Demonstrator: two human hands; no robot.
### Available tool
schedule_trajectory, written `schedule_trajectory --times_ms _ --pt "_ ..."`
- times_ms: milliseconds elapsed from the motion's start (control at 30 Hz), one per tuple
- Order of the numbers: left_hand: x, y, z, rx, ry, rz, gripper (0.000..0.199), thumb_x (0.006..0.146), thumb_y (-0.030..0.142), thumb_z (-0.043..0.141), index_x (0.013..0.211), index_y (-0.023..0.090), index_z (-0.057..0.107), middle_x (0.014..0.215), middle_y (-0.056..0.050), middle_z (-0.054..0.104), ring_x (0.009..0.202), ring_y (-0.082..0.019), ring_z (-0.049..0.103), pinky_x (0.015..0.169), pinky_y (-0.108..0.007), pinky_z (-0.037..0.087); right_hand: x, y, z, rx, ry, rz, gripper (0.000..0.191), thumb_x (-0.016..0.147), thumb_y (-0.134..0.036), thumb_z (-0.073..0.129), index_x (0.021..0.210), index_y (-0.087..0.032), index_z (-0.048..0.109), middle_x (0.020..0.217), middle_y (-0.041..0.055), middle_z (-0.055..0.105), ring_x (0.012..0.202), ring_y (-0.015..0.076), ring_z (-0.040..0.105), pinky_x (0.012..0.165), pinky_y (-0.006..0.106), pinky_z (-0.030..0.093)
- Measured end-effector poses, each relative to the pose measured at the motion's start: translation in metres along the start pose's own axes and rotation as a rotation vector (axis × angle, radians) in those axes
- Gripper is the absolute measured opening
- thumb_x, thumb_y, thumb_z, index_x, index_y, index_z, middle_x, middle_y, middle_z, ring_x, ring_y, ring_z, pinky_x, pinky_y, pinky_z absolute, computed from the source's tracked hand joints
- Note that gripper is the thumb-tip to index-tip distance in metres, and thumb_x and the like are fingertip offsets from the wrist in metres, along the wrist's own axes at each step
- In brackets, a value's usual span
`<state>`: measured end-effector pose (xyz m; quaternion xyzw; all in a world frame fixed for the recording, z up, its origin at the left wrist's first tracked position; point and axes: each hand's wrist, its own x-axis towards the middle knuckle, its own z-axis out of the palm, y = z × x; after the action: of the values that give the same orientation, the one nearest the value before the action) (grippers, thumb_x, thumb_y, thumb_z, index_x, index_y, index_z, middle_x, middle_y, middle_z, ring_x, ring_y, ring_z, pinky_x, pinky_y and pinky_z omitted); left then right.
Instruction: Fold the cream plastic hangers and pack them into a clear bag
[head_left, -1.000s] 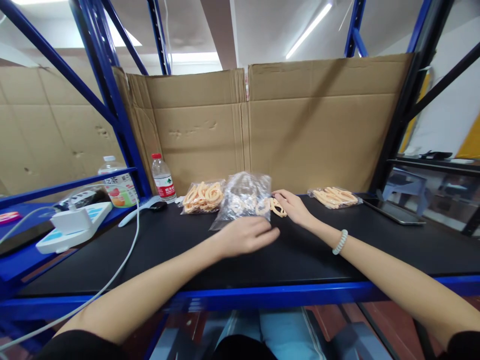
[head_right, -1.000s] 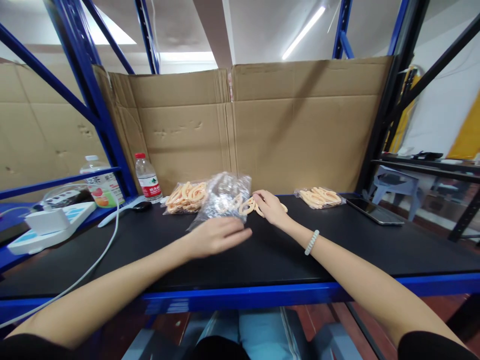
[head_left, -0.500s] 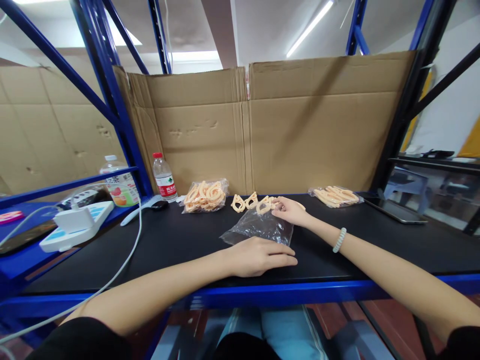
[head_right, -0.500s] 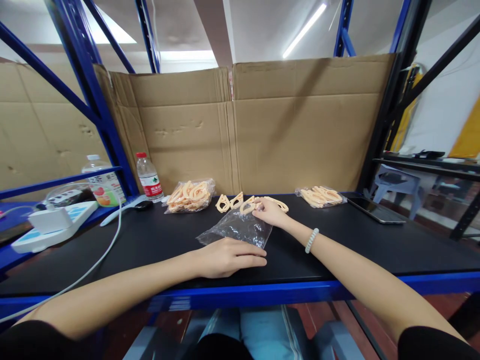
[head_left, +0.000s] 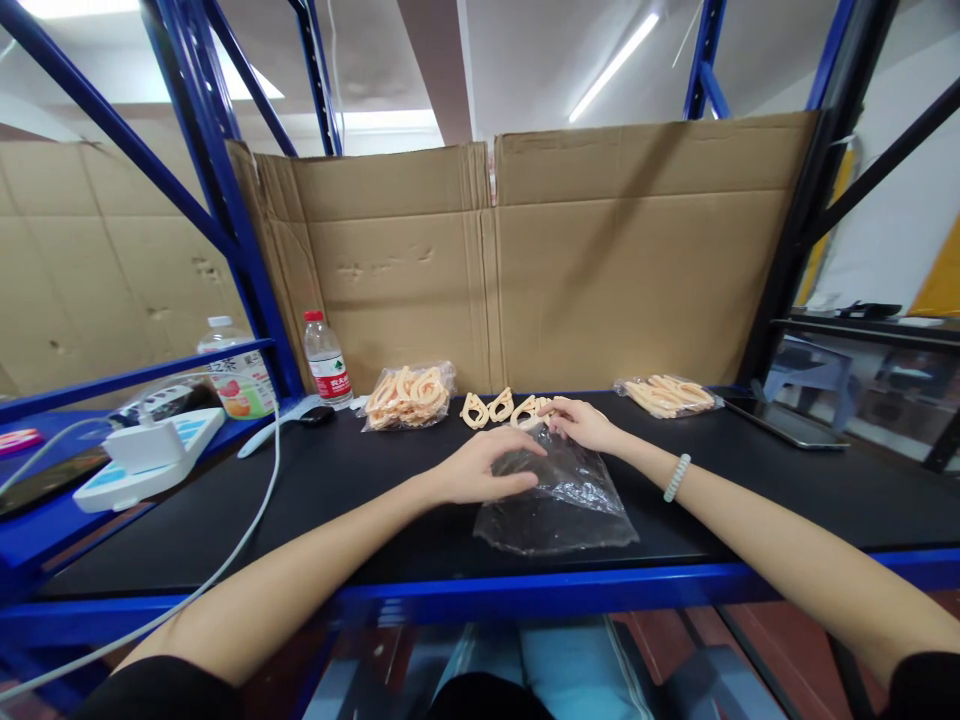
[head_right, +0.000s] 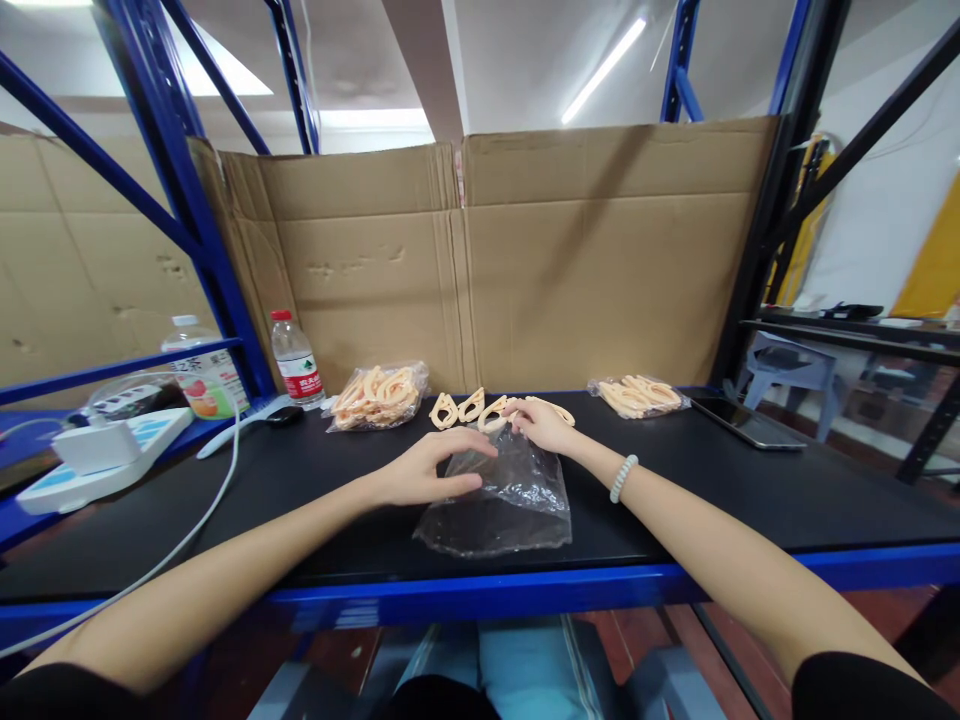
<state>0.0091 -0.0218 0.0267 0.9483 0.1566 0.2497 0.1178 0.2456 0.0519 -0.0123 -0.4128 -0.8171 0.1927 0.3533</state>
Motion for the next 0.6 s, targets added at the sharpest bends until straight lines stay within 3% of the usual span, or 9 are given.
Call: schedule_trajectory --times_ms 133,367,600 --pt "-0.005 -0.007 0.01 0.184 -0.14 0.002 0.056 0.078 0.043 0.066 0.127 0.021 0.05 0.131 -0.011 0.053 0.124 -0.027 0.046 0.107 -0.045 0.031 0.0 -0.002 0.0 0.006 0.031 -0.04 0.029 0.082 -0.012 0.042 0.104 -0.014 0.061 0.072 0.0004 0.063 0.057 0.0116 0.056 0.058 0.023 0.047" --pt "-0.007 0.001 0.018 0.227 -0.157 -0.037 0.068 0.075 0.048 0.068 0.133 0.025 0.043 0.138 -0.01 0.047 0.128 -0.03 0.041 0.111 -0.05 0.022 0.0 -0.002 0.002 -0.124 0.088 -0.054 0.028 0.084 -0.015 0.044 0.105 -0.014 0.062 0.078 0.0025 0.068 0.063 0.0137 0.061 0.063 0.026 0.05" --pt "-0.005 0.004 0.021 0.21 -0.131 0.083 0.051 0.084 0.021 0.053 0.134 0.02 0.041 0.134 -0.01 0.05 0.124 -0.023 0.045 0.108 -0.039 0.033 0.004 0.016 -0.014 -0.315 0.141 -0.065 0.025 0.088 -0.018 0.047 0.108 -0.016 0.062 0.104 0.009 0.067 0.095 0.0217 0.06 0.09 0.038 0.046"
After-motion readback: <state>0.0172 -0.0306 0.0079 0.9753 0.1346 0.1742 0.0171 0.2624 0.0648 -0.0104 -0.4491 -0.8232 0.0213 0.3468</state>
